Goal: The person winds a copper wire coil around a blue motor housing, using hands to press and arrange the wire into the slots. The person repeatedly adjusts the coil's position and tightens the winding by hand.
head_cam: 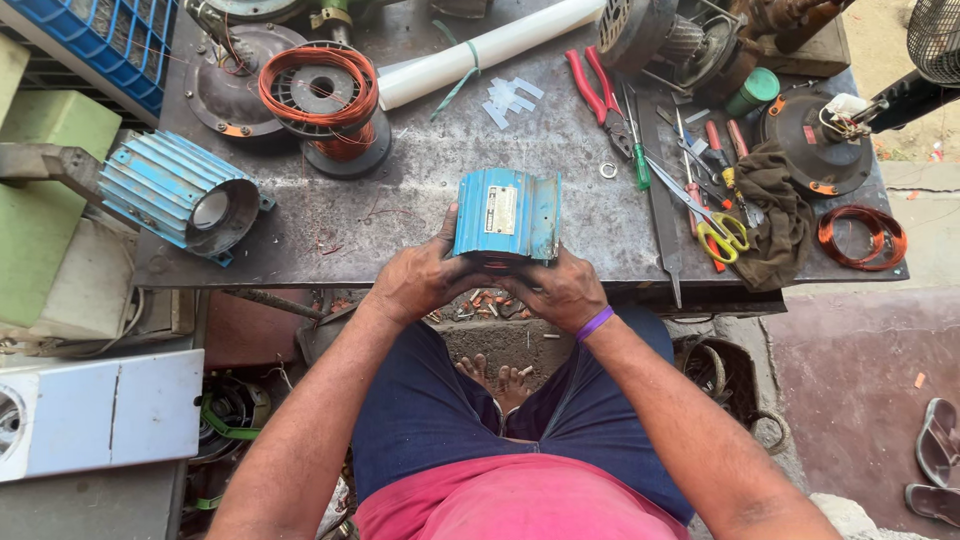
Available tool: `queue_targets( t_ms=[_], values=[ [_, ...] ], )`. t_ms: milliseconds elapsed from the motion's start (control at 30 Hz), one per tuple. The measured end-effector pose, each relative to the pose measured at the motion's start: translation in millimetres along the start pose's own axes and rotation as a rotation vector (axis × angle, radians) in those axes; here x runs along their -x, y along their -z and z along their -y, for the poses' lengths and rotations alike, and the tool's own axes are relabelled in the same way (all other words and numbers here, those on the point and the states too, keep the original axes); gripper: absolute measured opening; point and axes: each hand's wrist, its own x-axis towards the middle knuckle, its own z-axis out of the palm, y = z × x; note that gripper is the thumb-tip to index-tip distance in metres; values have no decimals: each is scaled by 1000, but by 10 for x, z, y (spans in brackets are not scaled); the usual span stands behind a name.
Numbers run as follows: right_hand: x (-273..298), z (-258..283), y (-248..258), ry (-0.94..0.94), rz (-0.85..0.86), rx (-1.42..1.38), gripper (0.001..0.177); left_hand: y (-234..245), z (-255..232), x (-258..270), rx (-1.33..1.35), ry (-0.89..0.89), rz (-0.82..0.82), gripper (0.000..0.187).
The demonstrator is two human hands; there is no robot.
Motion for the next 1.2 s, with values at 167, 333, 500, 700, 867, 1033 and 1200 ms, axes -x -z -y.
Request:
queue_targets(
  t_ms=[167,333,500,700,867,1033,1200],
  values=[
    [18,-3,-60,5,-25,31,26,-117,83,47,-1,-82,-127,49],
    [2,-13,61,98,-21,32,33,-71,41,78,14,-84,-168,45],
    [36,-115,39,137,-3,128,31,-202,-76,95,-65,-142,-393,37],
    [26,-118,-11,70,34,140,27,-300,-25,127,-74,-134,-439,38],
    [8,-34,65,64,17,24,26,-264,-82,171,4,-45,-367,34],
    [58,-83,-42,0,66,85,24,-355,-59,202,-16,-43,-361,23],
    [65,-21,-53,-57,2,-3,22,-335,-98,226,86,75,-282,22]
  ],
)
